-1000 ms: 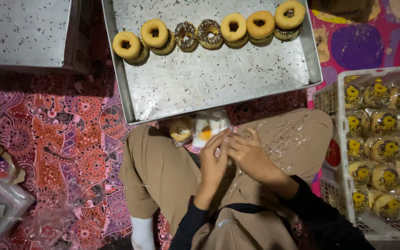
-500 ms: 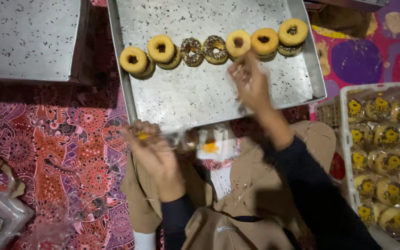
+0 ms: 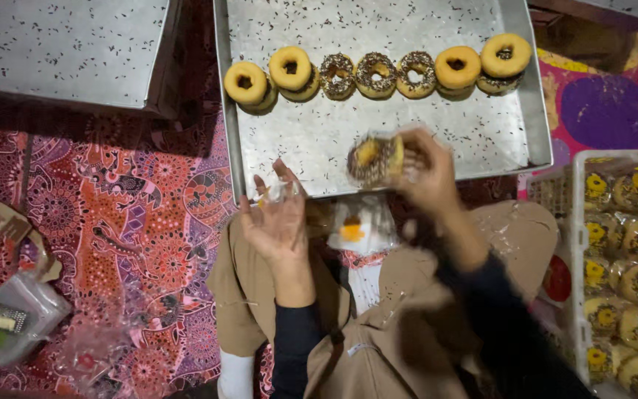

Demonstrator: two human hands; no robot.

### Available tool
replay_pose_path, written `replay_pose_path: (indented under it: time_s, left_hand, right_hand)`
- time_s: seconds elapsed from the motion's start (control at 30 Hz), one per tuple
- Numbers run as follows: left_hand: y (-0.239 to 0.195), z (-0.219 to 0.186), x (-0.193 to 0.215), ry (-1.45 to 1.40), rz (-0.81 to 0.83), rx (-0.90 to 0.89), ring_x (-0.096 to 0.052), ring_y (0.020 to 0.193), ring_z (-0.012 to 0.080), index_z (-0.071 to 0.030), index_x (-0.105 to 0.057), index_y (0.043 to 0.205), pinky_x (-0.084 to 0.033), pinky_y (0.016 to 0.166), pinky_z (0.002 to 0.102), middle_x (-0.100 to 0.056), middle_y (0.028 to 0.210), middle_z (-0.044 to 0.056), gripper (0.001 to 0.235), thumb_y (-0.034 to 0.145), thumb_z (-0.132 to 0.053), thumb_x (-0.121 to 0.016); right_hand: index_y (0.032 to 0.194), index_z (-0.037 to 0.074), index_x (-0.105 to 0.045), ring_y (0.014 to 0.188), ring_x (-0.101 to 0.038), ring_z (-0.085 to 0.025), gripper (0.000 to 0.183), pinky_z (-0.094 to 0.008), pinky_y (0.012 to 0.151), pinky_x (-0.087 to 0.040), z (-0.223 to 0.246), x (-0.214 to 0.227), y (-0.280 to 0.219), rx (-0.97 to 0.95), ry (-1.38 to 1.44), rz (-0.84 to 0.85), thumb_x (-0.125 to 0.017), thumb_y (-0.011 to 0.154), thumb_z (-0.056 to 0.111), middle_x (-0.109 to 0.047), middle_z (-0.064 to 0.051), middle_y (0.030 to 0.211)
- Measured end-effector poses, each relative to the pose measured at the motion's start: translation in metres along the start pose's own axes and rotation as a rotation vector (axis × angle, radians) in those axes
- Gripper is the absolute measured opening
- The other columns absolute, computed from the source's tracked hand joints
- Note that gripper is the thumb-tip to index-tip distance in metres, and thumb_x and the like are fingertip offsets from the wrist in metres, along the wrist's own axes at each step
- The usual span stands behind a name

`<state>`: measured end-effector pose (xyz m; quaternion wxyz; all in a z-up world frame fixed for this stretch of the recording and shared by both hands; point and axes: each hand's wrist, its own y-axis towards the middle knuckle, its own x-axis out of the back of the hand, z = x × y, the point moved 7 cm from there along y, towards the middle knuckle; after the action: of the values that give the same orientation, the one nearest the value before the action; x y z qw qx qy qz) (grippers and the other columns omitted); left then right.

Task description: The person sits on the floor and individually places donuts from a metal tray into clear plastic bags. They then place the packaged donuts into a white plastic crate.

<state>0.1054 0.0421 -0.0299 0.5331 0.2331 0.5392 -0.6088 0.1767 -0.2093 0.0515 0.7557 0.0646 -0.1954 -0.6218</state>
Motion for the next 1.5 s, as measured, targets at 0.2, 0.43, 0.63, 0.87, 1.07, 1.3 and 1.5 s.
replay_pose_path:
  time_s: [0.2, 0.43, 0.63, 0.87, 1.07, 1.3, 1.5]
  left_hand:
    - [-0.048, 0.049, 0.014, 0.438, 0.244, -0.155, -0.049, 0.143, 0.0388, -0.009, -0.06, 0.122, -0.039, 0.121, 0.06, -0.052, 0.142, 0.022, 0.026, 0.099, -0.02, -0.061]
    - [-0.096, 0.08, -0.026, 0.458, 0.486, -0.028, -0.049, 0.143, 0.0318, -0.02, -0.035, 0.161, -0.03, 0.127, 0.056, -0.053, 0.149, 0.016, 0.081, 0.091, -0.034, -0.072]
    - [-0.139, 0.107, -0.021, 0.549, 0.545, -0.052, -0.053, 0.118, 0.0262, -0.012, -0.036, 0.162, -0.032, 0.128, 0.056, -0.054, 0.123, 0.011, 0.081, 0.094, -0.036, -0.071]
    - [-0.149, 0.114, -0.004, 0.656, 0.438, 0.145, -0.054, 0.136, 0.0326, -0.008, -0.048, 0.143, -0.037, 0.122, 0.051, -0.058, 0.14, 0.016, 0.06, 0.097, -0.039, -0.068]
    - [-0.153, 0.082, 0.02, 1.042, 0.161, -0.199, -0.053, 0.135, 0.026, -0.013, -0.046, 0.14, -0.04, 0.118, 0.046, -0.059, 0.14, 0.007, 0.052, 0.092, -0.022, -0.063]
    - [-0.223, 0.092, -0.077, 2.136, 1.135, -0.794, -0.063, 0.095, 0.0186, -0.014, -0.071, 0.093, -0.044, 0.103, 0.046, -0.069, 0.084, 0.003, 0.02, 0.082, -0.02, -0.086]
    - [-0.283, 0.113, -0.116, 2.095, 1.645, -0.813, -0.073, 0.091, 0.0298, 0.004, -0.067, 0.107, -0.061, 0.073, 0.038, -0.072, 0.106, 0.018, 0.031, 0.082, -0.004, -0.083]
  right_hand:
    - [0.118, 0.001, -0.071, 0.084, -0.066, -0.015, 0.047, -0.03, 0.068, -0.057, 0.073, -0.04, -0.122, 0.064, -0.133, -0.166, -0.087, 0.076, 0.016, -0.069, -0.008, 0.097]
    - [0.111, 0.0, -0.073, 0.065, -0.057, -0.021, 0.047, -0.034, 0.058, -0.048, 0.128, -0.042, -0.099, 0.125, -0.352, -0.041, -0.087, 0.07, 0.016, -0.058, -0.01, 0.08]
    - [0.108, 0.0, -0.074, 0.08, -0.065, -0.025, 0.034, -0.037, 0.072, -0.054, 0.156, -0.04, -0.113, 0.371, -0.32, -0.139, -0.084, 0.079, 0.016, -0.067, -0.012, 0.093]
    - [0.114, -0.002, -0.072, 0.103, -0.072, -0.022, 0.029, -0.034, 0.087, -0.06, 0.175, -0.029, -0.125, 0.168, -0.005, -0.033, -0.073, 0.085, -0.005, -0.072, -0.012, 0.11]
    - [0.106, 0.004, -0.077, 0.099, -0.074, -0.023, 0.023, -0.036, 0.086, -0.06, 0.174, -0.009, -0.134, 0.1, -0.116, 0.115, -0.079, 0.084, -0.002, -0.076, -0.01, 0.103]
    - [0.119, 0.004, -0.07, 0.091, -0.078, -0.023, 0.033, -0.037, 0.078, -0.065, 0.192, 0.013, -0.117, -0.047, 0.003, 0.415, -0.072, 0.087, 0.01, -0.077, -0.01, 0.107]
    - [0.102, 0.006, -0.08, 0.07, -0.054, -0.016, 0.02, -0.033, 0.067, -0.044, 0.214, 0.019, -0.138, 0.309, -0.049, 0.263, -0.083, 0.084, 0.014, -0.064, 0.001, 0.083]
